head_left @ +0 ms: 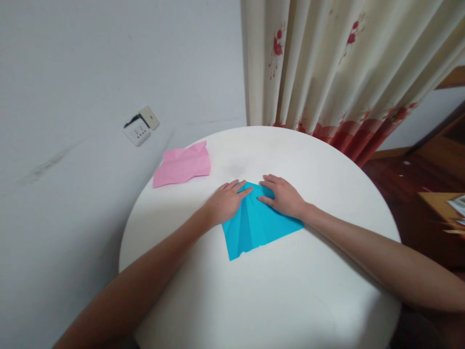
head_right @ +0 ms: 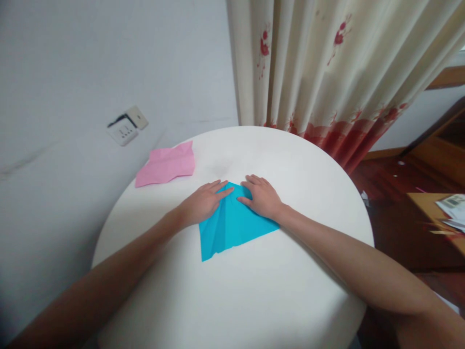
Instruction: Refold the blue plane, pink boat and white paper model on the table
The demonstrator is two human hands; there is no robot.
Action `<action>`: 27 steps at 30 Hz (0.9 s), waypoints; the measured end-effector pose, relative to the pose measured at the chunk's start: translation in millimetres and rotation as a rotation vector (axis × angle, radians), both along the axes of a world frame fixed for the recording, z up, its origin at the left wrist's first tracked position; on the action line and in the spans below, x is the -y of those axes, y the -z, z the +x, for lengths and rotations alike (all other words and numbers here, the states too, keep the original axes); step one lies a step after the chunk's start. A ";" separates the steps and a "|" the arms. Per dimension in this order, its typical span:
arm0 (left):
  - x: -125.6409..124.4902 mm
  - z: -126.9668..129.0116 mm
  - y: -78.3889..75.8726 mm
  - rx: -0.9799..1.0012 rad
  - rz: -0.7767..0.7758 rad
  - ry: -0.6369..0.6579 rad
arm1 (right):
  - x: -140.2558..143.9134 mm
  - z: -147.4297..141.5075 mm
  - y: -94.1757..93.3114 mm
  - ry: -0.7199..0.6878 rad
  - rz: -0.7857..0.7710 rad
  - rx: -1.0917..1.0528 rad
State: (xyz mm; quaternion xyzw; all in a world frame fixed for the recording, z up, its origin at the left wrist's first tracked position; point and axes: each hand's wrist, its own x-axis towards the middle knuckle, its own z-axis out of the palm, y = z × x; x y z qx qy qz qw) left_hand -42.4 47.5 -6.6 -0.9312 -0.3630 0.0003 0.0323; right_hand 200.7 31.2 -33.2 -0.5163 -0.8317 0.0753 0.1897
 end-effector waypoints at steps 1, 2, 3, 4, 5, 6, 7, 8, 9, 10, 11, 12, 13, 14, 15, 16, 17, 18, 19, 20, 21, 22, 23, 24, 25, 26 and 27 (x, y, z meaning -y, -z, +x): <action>0.9 0.4 -0.5 -0.008 0.005 -0.002 | -0.1 0.0 0.0 0.001 0.000 0.000; 1.9 0.9 -0.8 -0.016 0.017 -0.003 | -0.2 0.0 0.0 0.001 0.001 0.002; 3.0 1.6 -1.1 -0.022 0.032 -0.001 | -0.3 -0.1 -0.1 0.000 0.002 0.003; 4.1 2.4 -1.3 -0.025 0.049 0.006 | -0.3 -0.2 -0.3 0.000 0.003 0.005; 5.3 3.3 -1.6 -0.025 0.064 0.015 | -0.3 -0.3 -0.6 -0.001 0.004 0.006; 6.6 4.3 -1.9 -0.023 0.076 0.023 | -0.4 -0.4 -0.9 0.000 0.004 0.006; 7.9 5.2 -2.4 -0.020 0.082 0.031 | -0.4 -0.4 -1.2 0.000 0.003 0.006; 9.2 6.0 -2.9 -0.018 0.084 0.035 | -0.4 -0.5 -1.4 0.001 0.001 0.006; 10.3 6.6 -3.4 -0.017 0.081 0.037 | -0.4 -0.5 -1.6 0.002 -0.001 0.005; 11.3 7.1 -4.0 -0.018 0.076 0.039 | -0.5 -0.5 -1.5 0.001 -0.003 0.006; 12.0 7.3 -4.5 -0.020 0.070 0.041 | -0.5 -0.5 -1.4 0.000 -0.005 0.007; 12.4 7.3 -4.9 -0.025 0.065 0.044 | -0.6 -0.4 -1.0 -0.001 -0.007 0.007; 12.5 7.2 -5.1 -0.031 0.061 0.048 | -0.7 -0.4 -0.6 -0.001 -0.010 0.008; 12.4 7.1 -5.3 -0.038 0.057 0.051 | -0.9 -0.1 -0.1 0.002 -0.012 0.009; 11.9 6.9 -5.3 -0.046 0.053 0.053 | -1.3 0.3 0.4 0.013 -0.015 0.009; 11.4 6.7 -5.3 -0.054 0.048 0.051 | -1.9 1.1 0.7 0.032 -0.019 0.011; 10.8 6.6 -5.1 -0.061 0.042 0.047 | -2.7 2.5 0.7 0.059 -0.025 0.016; 10.2 6.6 -5.0 -0.066 0.035 0.043 | -3.8 4.4 0.4 0.092 -0.035 0.023; 9.8 6.7 -4.8 -0.069 0.029 0.039 | -5.2 7.1 -0.3 0.129 -0.050 0.032; 9.6 6.9 -4.7 -0.071 0.024 0.033 | -6.9 10.5 -1.3 0.164 -0.072 0.043; 9.7 7.2 -4.8 -0.074 0.020 0.029 | -8.8 14.6 -2.6 0.190 -0.099 0.055; 9.9 7.6 -5.0 -0.079 0.016 0.026 | -10.9 19.2 -4.1 0.208 -0.130 0.068; 10.3 8.1 -5.4 -0.084 0.013 0.024 | -13.1 24.3 -5.6 0.219 -0.160 0.079; 10.9 8.5 -5.9 -0.089 0.012 0.023 | -15.4 29.6 -7.0 0.225 -0.188 0.090; 11.5 8.9 -6.6 -0.094 0.011 0.021 | -17.6 34.9 -8.0 0.228 -0.213 0.101; 12.1 9.3 -7.5 -0.099 0.010 0.020 | -19.8 40.0 -8.8 0.231 -0.234 0.109; 12.6 9.6 -8.3 -0.104 0.008 0.019 | -21.9 44.9 -9.2 0.232 -0.252 0.116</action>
